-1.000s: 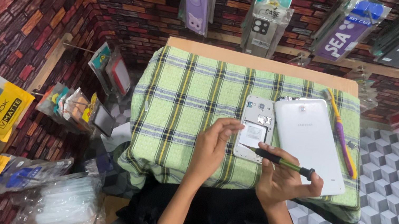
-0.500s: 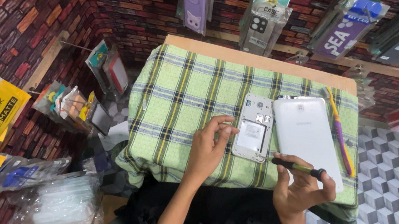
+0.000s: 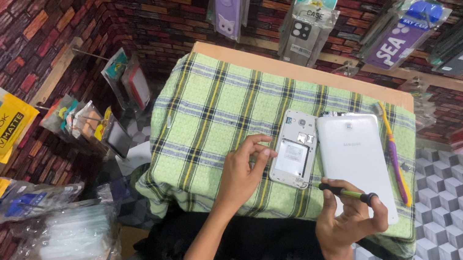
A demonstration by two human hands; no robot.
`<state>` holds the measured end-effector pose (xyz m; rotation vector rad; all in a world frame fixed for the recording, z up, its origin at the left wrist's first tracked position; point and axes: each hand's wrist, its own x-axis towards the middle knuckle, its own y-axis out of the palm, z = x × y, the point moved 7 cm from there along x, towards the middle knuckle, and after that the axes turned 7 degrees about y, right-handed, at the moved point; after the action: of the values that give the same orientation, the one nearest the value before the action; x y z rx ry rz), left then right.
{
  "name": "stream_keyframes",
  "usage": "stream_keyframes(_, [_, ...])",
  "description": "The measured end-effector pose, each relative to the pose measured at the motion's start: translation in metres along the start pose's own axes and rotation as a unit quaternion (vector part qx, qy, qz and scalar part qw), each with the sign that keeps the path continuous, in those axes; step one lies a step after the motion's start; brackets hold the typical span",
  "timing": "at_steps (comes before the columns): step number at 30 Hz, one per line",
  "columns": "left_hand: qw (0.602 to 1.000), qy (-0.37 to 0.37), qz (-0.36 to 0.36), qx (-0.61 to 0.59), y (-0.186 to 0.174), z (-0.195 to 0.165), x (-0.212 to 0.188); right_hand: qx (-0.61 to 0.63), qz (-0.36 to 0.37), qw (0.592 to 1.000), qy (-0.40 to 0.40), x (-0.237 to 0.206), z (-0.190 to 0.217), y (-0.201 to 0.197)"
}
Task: The person uses a screwdriver to remove screws from the back of a disassembled white smartphone. They carefully unscrew fasteners from the internal metal frame and place them on the table.
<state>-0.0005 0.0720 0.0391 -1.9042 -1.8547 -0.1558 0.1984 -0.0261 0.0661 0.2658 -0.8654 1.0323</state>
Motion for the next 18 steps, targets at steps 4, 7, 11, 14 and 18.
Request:
stream_keyframes(4, [1.000, -0.002, 0.000, 0.005, 0.000, 0.001, -0.001, -0.005, 0.004, 1.000, -0.001, 0.003, 0.003, 0.002])
stream_keyframes(7, [1.000, -0.008, 0.001, 0.008, -0.001, 0.001, -0.001, -0.003, 0.017, 1.000, 0.010, 0.009, 0.009, 0.006])
stream_keyframes(11, [1.000, 0.002, -0.002, 0.005, -0.001, -0.001, -0.001, -0.043, 0.060, 0.997, -0.015, 0.022, 0.025, 0.006])
stream_keyframes(14, [1.000, 0.007, -0.004, 0.004, -0.001, -0.001, -0.002, -0.079, 0.097, 0.992, 0.010, 0.034, 0.026, 0.006])
stream_keyframes(18, [1.000, 0.017, -0.007, -0.003, 0.000, -0.002, -0.002, -0.173, 0.085, 0.978, 0.083, 0.047, 0.010, 0.002])
